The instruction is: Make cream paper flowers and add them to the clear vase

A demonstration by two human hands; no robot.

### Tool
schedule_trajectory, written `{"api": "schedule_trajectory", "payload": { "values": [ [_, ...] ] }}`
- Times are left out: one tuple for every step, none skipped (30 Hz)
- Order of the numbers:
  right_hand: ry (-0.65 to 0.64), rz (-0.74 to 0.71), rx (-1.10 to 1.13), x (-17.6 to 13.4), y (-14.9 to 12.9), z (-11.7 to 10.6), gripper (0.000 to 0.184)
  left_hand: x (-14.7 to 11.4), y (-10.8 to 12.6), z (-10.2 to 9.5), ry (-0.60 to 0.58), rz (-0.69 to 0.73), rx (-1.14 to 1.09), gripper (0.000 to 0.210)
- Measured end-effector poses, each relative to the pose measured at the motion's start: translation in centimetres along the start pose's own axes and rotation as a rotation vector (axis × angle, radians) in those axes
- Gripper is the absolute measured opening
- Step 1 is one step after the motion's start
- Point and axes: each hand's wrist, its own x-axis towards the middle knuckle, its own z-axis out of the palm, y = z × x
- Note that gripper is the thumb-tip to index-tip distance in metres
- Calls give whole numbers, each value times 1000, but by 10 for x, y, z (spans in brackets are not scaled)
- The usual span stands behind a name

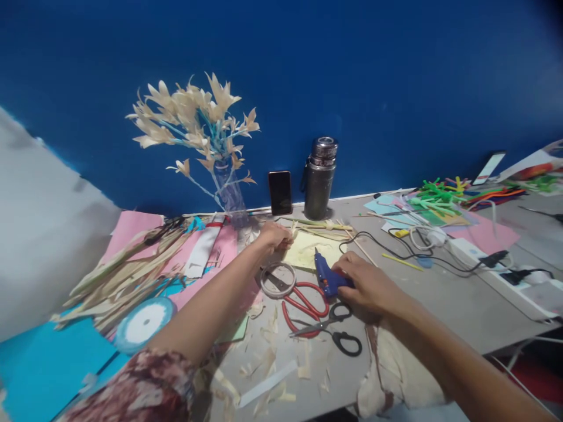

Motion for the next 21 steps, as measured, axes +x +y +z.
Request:
{"api": "schedule_trajectory", "payload": {
  "values": [
    [19, 5, 89, -2, 4, -5, 20, 1, -3, -1, -8, 0, 10, 32],
    [36, 13, 190, -3, 9, -10, 22, 2, -5, -2, -17, 5, 15, 35],
    [56, 26, 304, -5, 14, -16, 26, 2, -6, -4, -22, 16, 16, 34],
    [71, 43, 426, -6, 20, -20, 31, 2, -6, -5, -25, 35, 11, 29],
    [90, 61, 547, -7, 26, -24, 37, 1, -5, -7, -30, 59, 0, 23],
    [113, 82, 662, -8, 31, -27, 41, -2, -2, -9, -37, 92, -18, 18],
    [131, 96, 759, -9, 34, -28, 44, -6, 1, -11, -51, 130, -40, 17],
    [145, 104, 833, -10, 36, -28, 46, -11, 5, -14, -70, 171, -66, 21],
    [154, 103, 883, -10, 36, -28, 47, -18, 8, -17, -105, 215, -96, 24],
    [158, 96, 911, -10, 34, -26, 48, -26, 12, -20, -140, 249, -119, 26],
    [164, 88, 920, -11, 30, -24, 48, -36, 14, -23, -187, 289, -149, 28],
    [171, 83, 917, -11, 26, -21, 49, -45, 15, -26, -274, 346, -205, 30],
    [179, 79, 908, -12, 21, -19, 49, -54, 14, -28, -332, 383, -244, 31],
    [187, 78, 898, -12, 16, -16, 49, -63, 13, -30, -348, 409, -272, 32],
    [196, 73, 887, -13, 11, -14, 49, -70, 11, -31, -362, 421, -284, 32],
    [199, 62, 876, -14, 7, -12, 48, -77, 9, -32, -373, 437, -293, 31],
    [201, 46, 865, -15, 3, -11, 48, -81, 6, -31, -371, 458, -293, 30],
    [203, 24, 856, -16, 0, -10, 47, -85, 4, -31, -368, 480, -282, 29],
    [208, 0, 847, -17, -4, -10, 47, -87, 2, -30, -363, 504, -264, 27],
    [208, -24, 835, -17, -7, -10, 47, -89, 1, -30, -355, 524, -241, 26],
    [205, -46, 822, -17, -9, -11, 47, -91, 1, -29, -348, 539, -219, 25]
  ]
}}
